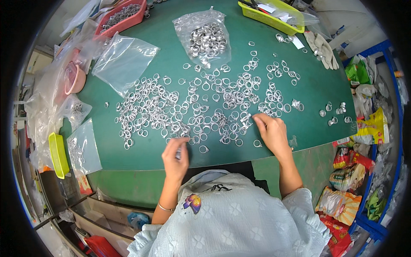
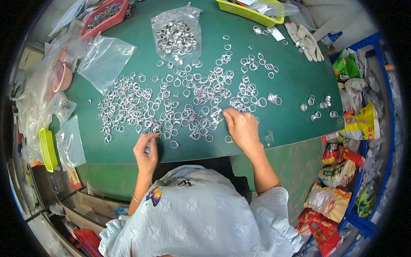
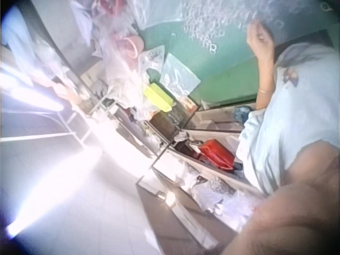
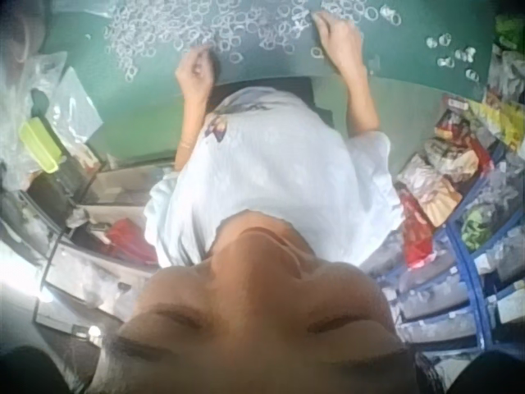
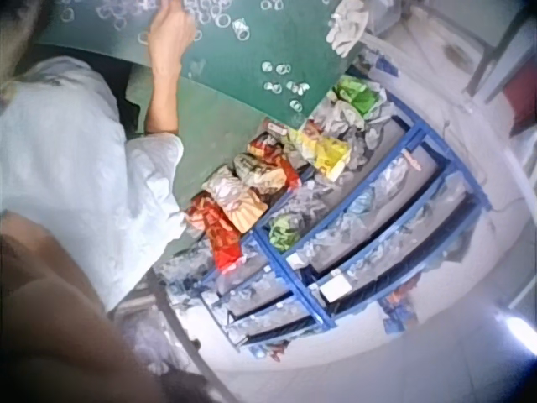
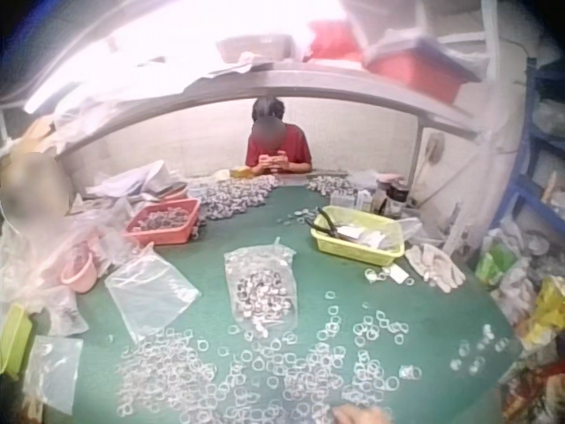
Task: The person sorts through a pile of small metal rings on a green table, picking up individual rings, placing some into a clear plastic bag, and holding a small stack of sorted rings in their left hand.
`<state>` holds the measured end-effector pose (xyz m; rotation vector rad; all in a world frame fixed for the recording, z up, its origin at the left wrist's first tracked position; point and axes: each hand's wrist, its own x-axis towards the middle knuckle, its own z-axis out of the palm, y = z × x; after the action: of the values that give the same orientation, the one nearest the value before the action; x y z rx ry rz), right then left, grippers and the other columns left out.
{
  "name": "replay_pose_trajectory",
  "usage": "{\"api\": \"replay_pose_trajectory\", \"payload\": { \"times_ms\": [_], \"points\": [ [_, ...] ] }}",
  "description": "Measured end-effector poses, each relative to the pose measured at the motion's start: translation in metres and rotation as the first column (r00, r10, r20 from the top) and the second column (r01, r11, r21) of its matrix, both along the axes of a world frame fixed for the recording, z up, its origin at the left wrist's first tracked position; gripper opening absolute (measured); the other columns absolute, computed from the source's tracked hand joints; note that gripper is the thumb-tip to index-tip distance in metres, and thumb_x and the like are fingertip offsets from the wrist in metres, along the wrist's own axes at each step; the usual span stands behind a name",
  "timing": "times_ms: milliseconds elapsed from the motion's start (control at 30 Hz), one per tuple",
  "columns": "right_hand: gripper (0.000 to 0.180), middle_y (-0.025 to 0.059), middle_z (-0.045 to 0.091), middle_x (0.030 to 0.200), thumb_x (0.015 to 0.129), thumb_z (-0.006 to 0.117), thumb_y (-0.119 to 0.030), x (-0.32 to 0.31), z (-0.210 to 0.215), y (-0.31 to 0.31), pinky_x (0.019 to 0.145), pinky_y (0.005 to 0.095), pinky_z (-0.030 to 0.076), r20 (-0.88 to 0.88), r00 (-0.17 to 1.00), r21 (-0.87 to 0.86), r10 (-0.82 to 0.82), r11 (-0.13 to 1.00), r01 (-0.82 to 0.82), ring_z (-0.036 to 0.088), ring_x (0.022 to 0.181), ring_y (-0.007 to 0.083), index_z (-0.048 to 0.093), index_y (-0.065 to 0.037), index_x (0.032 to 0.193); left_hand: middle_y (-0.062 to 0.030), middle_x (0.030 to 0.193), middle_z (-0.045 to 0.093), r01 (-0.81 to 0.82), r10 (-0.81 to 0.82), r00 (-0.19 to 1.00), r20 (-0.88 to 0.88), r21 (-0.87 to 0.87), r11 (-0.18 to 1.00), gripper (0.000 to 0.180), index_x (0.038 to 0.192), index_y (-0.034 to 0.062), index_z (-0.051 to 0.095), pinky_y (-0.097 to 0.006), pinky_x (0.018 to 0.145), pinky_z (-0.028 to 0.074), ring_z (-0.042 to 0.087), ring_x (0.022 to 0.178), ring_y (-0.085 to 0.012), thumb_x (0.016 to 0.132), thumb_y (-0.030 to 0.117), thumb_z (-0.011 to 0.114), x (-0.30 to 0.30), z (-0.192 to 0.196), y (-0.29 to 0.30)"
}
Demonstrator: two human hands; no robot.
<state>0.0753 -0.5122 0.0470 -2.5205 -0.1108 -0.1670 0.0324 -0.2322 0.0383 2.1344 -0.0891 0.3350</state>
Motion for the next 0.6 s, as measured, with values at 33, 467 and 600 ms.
{"api": "replay_pose_trajectory", "payload": {
  "times_ms": [33,467,600],
  "points": [
    [0.014,0.0172,0.063,0.068,0.087,0.056,-0.014,0.0,0.008,-0.004,0.056,0.0441,0.047,-0.12,0.992,-0.021,-0.049,0.999,0.047,0.062,0.064,0.0371,0.065,-0.011,0.099,-0.0129,0.078,0.061,-0.047,0.047,0.999,-0.027,0.014,0.999,0.018,0.089,-0.001,0.064,-0.031,0.067,0.047,0.06,0.071,-0.0249,0.078,-0.01,0.053,-0.002,-0.002,0.007],
    [0.039,0.0173,0.064,0.092,0.074,0.05,-0.002,0.002,-0.016,0.015,0.055,0.0429,0.051,-0.071,0.997,-0.275,-0.033,0.961,0.012,0.065,0.066,0.0334,0.06,-0.006,0.112,-0.0131,0.073,0.056,-0.23,0.257,0.961,-0.103,0.224,0.947,0.014,0.096,-0.0009,0.062,-0.034,0.06,0.044,0.053,0.062,-0.0252,0.082,0.002,0.061,-0.005,-0.015,0.016],
    [0.035,0.019,0.064,0.095,0.079,0.048,-0.003,-0.006,-0.002,0.038,0.056,0.0449,0.05,-0.018,0.986,-0.104,0.169,0.98,-0.17,0.064,0.07,0.035,0.061,-0.008,0.111,-0.0154,0.079,0.06,-0.173,0.2,0.975,-0.099,0.231,0.958,0.016,0.097,-0.0007,0.063,-0.036,0.064,0.046,0.059,0.069,-0.0307,0.081,0.001,0.06,0.002,-0.016,0.014]
  ]
}}
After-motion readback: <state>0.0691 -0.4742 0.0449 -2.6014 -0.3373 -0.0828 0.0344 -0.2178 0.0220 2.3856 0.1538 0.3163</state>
